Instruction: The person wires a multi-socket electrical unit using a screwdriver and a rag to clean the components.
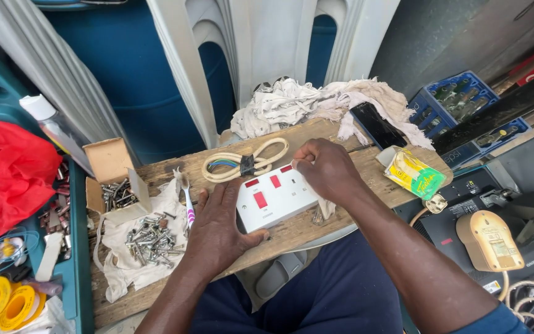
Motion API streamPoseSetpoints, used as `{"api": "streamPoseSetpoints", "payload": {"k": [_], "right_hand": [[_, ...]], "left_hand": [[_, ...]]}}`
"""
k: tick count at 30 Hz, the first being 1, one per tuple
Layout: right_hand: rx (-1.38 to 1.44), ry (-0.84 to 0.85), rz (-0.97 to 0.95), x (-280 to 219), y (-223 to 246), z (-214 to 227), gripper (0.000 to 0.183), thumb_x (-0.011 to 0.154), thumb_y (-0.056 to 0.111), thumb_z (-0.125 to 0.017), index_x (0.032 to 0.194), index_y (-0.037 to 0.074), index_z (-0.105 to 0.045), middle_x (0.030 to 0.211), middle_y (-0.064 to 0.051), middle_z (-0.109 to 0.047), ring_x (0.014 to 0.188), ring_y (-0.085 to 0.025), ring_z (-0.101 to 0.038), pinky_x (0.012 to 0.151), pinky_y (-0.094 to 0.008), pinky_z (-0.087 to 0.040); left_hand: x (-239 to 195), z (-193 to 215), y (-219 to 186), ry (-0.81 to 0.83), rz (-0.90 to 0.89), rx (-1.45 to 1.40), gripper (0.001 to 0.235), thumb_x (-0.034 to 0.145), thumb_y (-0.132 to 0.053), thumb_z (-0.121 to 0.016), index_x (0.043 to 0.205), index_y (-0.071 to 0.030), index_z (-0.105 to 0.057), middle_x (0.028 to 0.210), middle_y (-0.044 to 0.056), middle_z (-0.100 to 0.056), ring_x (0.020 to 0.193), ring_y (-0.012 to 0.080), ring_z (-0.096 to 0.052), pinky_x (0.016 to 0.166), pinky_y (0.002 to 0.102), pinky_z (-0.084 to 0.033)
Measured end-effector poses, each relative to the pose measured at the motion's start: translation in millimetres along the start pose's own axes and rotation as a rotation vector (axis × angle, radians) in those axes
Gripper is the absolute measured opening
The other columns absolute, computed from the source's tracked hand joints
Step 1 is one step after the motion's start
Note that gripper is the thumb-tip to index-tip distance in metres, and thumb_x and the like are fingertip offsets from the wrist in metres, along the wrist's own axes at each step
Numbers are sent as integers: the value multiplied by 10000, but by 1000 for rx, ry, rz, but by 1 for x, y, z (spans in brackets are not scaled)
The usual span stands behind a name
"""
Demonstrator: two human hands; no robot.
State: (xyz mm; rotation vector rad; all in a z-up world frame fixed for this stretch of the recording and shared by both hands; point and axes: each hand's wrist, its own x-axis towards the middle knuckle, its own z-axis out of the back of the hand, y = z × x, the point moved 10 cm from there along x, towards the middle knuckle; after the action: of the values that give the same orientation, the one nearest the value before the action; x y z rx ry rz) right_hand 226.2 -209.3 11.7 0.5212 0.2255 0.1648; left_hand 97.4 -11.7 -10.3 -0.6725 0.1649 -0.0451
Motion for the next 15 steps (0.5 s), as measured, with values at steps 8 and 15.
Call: {"api": "streamPoseSetpoints", "payload": {"k": [8, 15], "right_hand": [[34, -81, -26, -57, -15, 4, 178, 880, 249, -757, 1027, 176, -826, 951, -86, -785, 1062, -325, -747, 892, -487, -604], [-23, -83, 115, -83, 10, -33, 251, 997, 218, -616, 1151, 183, -811, 1068, -167, -740, 1021, -484, -718, 798, -541, -625]], "left_hand": [[-1, 0, 1, 0, 30, -10, 1092, 772, -431, -958, 1627, -110, -358, 1567, 158, -456, 1540, 376, -412, 1348, 586, -54], [-1, 4, -4, -42, 11, -30, 1092, 759, -413, -970, 1622, -117, -369, 1538, 170, -488, 1519, 377, -446, 1345, 605, -87]]}}
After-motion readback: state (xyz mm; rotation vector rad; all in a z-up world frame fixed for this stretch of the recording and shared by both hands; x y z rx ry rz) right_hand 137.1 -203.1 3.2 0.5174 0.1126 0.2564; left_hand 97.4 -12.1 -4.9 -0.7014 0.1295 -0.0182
